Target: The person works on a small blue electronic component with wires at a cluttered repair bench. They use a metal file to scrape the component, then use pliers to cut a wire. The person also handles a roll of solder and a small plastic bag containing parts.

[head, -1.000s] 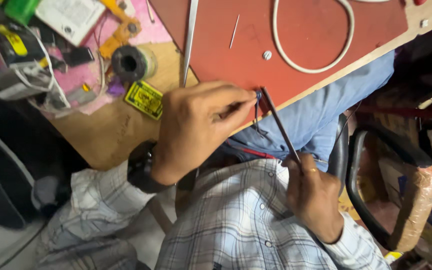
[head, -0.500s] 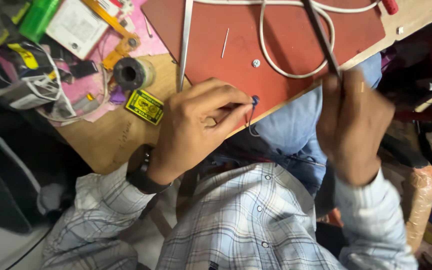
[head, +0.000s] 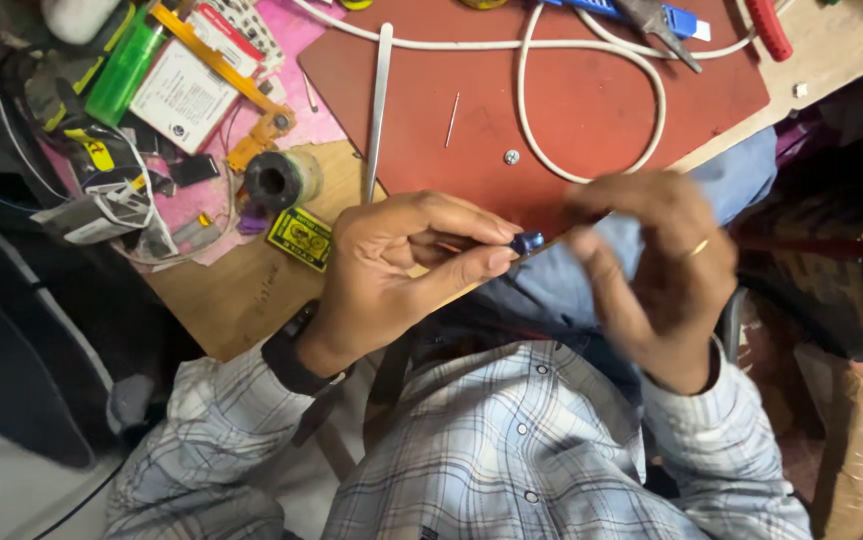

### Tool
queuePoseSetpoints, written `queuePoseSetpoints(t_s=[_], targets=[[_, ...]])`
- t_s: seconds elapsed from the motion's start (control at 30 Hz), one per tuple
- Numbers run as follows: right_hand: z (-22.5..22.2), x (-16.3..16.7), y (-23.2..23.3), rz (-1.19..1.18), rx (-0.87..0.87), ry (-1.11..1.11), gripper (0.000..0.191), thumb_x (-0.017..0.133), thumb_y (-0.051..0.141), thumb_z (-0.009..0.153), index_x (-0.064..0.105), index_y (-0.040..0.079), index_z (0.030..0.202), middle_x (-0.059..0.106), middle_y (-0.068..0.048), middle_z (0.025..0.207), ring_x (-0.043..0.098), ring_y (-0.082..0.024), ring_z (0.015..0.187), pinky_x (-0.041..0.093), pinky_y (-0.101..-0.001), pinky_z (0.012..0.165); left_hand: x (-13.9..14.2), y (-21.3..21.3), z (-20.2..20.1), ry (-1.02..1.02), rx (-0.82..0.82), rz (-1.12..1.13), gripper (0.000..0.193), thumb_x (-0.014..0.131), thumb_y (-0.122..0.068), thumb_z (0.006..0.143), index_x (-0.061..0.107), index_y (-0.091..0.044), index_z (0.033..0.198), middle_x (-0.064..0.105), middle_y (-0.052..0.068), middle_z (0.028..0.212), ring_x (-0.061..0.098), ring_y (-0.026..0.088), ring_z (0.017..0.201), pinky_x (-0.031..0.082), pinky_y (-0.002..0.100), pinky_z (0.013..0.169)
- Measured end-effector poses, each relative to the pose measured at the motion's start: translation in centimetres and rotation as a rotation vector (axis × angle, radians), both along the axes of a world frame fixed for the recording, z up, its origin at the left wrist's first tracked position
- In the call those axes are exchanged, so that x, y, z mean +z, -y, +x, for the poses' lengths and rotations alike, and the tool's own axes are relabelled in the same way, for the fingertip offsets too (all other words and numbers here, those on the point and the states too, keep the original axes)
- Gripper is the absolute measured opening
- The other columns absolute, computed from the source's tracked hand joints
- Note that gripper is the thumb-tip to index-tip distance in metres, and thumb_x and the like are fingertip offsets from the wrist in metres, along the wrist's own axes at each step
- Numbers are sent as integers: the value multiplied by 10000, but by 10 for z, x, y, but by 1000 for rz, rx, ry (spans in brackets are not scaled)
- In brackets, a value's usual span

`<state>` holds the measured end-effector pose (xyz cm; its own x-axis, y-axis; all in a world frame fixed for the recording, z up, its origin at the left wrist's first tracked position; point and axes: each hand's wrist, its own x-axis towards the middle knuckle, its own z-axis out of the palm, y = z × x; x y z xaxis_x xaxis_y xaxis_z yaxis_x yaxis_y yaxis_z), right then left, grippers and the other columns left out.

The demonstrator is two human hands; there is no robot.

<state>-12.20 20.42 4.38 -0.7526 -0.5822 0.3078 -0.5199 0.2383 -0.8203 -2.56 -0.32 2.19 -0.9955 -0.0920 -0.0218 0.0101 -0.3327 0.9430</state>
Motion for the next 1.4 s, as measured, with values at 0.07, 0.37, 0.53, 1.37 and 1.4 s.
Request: queuePoseSetpoints(t_s=[0.07, 0.37, 0.53, 1.37, 1.4], targets=[[8, -10, -1, -79, 37, 123, 255, 769, -30, 943, 644, -64, 1163, 697, -160, 1127, 686, -218, 981, 540, -299, 846, -1, -1, 0, 13, -10, -24, 139, 720, 81, 1006, 696, 56, 1141, 744, 136, 1161, 754, 131, 988, 651, 263, 949], [14, -29, -5, -173, 40, 272, 193, 773, -5, 989, 664, -47, 1143, 710, -144, 1064, 691, -189, 967, 545, -266, 859, -3, -4, -3, 90, -53, -6, 141, 717, 66, 1003, 700, 70, 1142, 759, 132, 1099, 756, 139, 1010, 643, 255, 928], [10, -19, 2, -122, 37, 81, 201, 796, -24, 926, 670, -39, 1083, 701, -148, 1044, 676, -226, 983, 540, -300, 871, -1, -5, -5, 58, -36, -77, 133, 715, 62, 1005, 697, 70, 1137, 755, 129, 1101, 760, 135, 1010, 650, 249, 925], [20, -15, -9, -279, -1, 528, 122, 612, 41, 1092, 603, -66, 1149, 670, -140, 1071, 666, -153, 950, 577, -284, 874, -4, -9, 2, 58, -45, -20, 137, 734, 46, 993, 698, 78, 1121, 764, 145, 1078, 769, 164, 1007, 656, 271, 926], [21, -17, -10, -274, 17, 527, 111, 629, 32, 1098, 623, -69, 1144, 678, -142, 1071, 669, -150, 942, 576, -276, 862, -4, -9, 3, 56, -40, -33, 134, 735, 46, 992, 696, 80, 1116, 764, 150, 1072, 772, 171, 1006, 658, 274, 926]])
